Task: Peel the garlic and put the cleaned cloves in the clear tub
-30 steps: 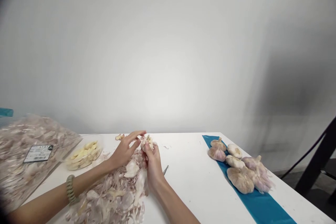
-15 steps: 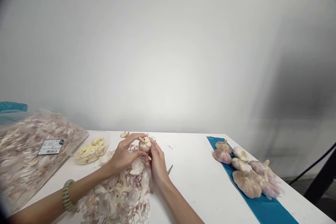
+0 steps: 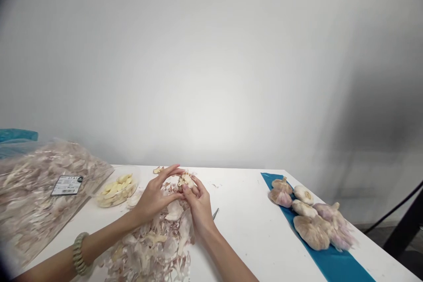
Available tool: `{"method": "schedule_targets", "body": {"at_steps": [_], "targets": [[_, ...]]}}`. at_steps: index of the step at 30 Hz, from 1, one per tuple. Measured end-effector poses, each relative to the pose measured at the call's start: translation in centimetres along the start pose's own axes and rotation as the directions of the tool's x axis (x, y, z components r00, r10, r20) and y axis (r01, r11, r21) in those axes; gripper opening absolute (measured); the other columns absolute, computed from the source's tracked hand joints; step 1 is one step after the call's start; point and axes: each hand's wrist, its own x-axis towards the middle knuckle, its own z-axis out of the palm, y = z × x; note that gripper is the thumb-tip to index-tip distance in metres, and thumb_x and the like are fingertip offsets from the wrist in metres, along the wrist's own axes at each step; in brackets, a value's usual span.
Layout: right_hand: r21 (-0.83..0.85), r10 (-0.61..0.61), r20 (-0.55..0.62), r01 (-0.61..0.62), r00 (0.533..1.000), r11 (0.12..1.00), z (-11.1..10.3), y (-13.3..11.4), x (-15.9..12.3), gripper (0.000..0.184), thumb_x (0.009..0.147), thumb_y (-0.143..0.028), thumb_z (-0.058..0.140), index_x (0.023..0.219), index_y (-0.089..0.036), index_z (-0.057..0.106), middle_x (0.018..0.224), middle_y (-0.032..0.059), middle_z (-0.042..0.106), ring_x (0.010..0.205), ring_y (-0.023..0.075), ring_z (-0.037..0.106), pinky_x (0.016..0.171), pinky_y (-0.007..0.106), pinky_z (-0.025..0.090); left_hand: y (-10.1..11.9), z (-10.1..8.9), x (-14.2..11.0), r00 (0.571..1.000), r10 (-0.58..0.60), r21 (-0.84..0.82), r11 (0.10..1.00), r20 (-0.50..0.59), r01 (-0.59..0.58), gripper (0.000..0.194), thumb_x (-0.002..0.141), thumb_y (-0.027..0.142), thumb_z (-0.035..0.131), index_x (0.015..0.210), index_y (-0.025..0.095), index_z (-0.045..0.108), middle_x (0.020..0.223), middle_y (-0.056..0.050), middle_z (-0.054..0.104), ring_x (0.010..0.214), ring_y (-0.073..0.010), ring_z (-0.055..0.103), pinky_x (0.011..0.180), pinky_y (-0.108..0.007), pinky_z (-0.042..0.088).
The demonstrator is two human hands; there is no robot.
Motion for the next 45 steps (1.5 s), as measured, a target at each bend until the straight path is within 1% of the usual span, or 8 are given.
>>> {"method": "schedule_targets", "body": {"at_steps": [8, 14, 20, 24, 28, 32, 36, 45], "targets": [[-0.128, -0.146, -0.171, 0.125, 0.974, 0.984, -1.4, -0.3, 1.9, 0.054, 0.061, -0.032, 0.078, 0.106, -0.019, 0.052, 0.104, 0.0091, 0.069, 0.099, 0.0212, 0.063, 0.089, 0.034, 0.045, -0.9, -2.6, -2.5, 0.96, -0.172, 0.101, 0.975, -0.22, 0.198, 0.043, 0.082, 0.041, 0.055, 0.122, 0.028, 0.047, 0.122, -0.004, 0.058, 0.116, -0.0208, 0.052, 0.101, -0.038, 0.04], [-0.419, -0.241, -0.206, 0.137, 0.948, 0.897, -4.6, -1.4, 3.8, 0.046, 0.055, -0.032, 0.077, 0.093, -0.017, 0.057, 0.101, 0.0099, 0.068, 0.087, 0.0227, 0.066, 0.078, 0.034, 0.048, -1.8, -2.6, -2.7, 0.971, -0.151, 0.189, 0.964, -0.184, 0.186, 0.036, 0.085, 0.039, 0.048, 0.118, 0.028, 0.051, 0.123, -0.005, 0.056, 0.117, -0.0229, 0.051, 0.1, -0.041, 0.041], [-0.77, -0.241, -0.21, -0.008, 0.948, 0.639, -12.4, -4.6, 4.9, 0.034, 0.049, -0.032, 0.073, 0.077, -0.016, 0.065, 0.073, 0.0074, 0.071, 0.07, 0.0274, 0.065, 0.063, 0.034, 0.045, -3.0, -2.9, -2.4, 0.967, -0.19, 0.158, 0.963, -0.17, 0.217, 0.03, 0.085, 0.032, 0.044, 0.109, 0.024, 0.058, 0.123, -0.007, 0.057, 0.118, -0.024, 0.05, 0.104, -0.046, 0.036], [-0.915, -0.266, -0.179, -0.061, 0.947, 0.398, -17.1, -6.4, 4.4, 0.02, 0.048, -0.031, 0.071, 0.063, -0.02, 0.066, 0.059, 0.0061, 0.068, 0.063, 0.0287, 0.063, 0.06, 0.035, 0.044, -4.0, -3.1, -2.2, 0.857, -0.486, -0.112, 0.874, -0.171, 0.473, 0.034, 0.083, 0.03, 0.044, 0.113, 0.017, 0.054, 0.12, -0.013, 0.059, 0.109, -0.0232, 0.058, 0.093, -0.039, 0.046], [-0.975, -0.299, -0.128, -0.064, 0.946, 0.214, -19.4, -6.9, 3.8, 0.029, 0.056, -0.036, 0.063, 0.078, -0.018, 0.068, 0.077, 0.0137, 0.072, 0.069, 0.032, 0.066, 0.065, 0.04, 0.048, -3.9, -3.2, -2.2, 0.823, -0.508, -0.278, 0.853, -0.253, 0.441, 0.035, 0.085, 0.037, 0.043, 0.113, 0.018, 0.052, 0.119, -0.012, 0.059, 0.109, -0.0211, 0.057, 0.091, -0.034, 0.048], [-1.0, -0.387, -0.013, -0.002, 0.922, 0.03, -18.5, -6.6, 3.4, 0.045, 0.065, -0.032, 0.054, 0.104, -0.011, 0.062, 0.107, 0.0218, 0.065, 0.103, 0.0381, 0.058, 0.091, 0.048, 0.041, -2.9, -3.5, -2.1, 0.801, -0.5, -0.353, 0.852, -0.328, 0.387, 0.038, 0.084, 0.048, 0.045, 0.11, 0.022, 0.052, 0.114, -0.009, 0.061, 0.106, -0.0211, 0.058, 0.09, -0.035, 0.048], [-0.982, -0.359, 0.185, 0.155, 0.915, -0.11, -14.5, -5.1, 3.6, 0.044, 0.077, -0.03, 0.046, 0.116, -0.011, 0.057, 0.122, 0.0187, 0.058, 0.118, 0.0335, 0.047, 0.1, 0.046, 0.035, -2.2, -3.9, -2.0, 0.768, -0.544, -0.382, 0.825, -0.34, 0.416, 0.038, 0.084, 0.05, 0.043, 0.108, 0.022, 0.053, 0.11, -0.008, 0.061, 0.098, -0.0212, 0.06, 0.085, -0.035, 0.05], [-0.926, -0.067, 0.356, 0.343, 0.932, -0.161, -4.6, 2.5, 10.0, 0.032, 0.086, -0.023, 0.055, 0.117, -0.015, 0.055, 0.118, 0.0116, 0.06, 0.11, 0.0238, 0.055, 0.094, 0.044, 0.042, -2.0, -2.3, -2.7, 0.916, -0.394, -0.161, 0.911, -0.073, 0.379, 0.025, 0.083, 0.038, 0.046, 0.097, 0.022, 0.059, 0.106, -0.008, 0.063, 0.096, -0.0209, 0.06, 0.084, -0.032, 0.05]]}}
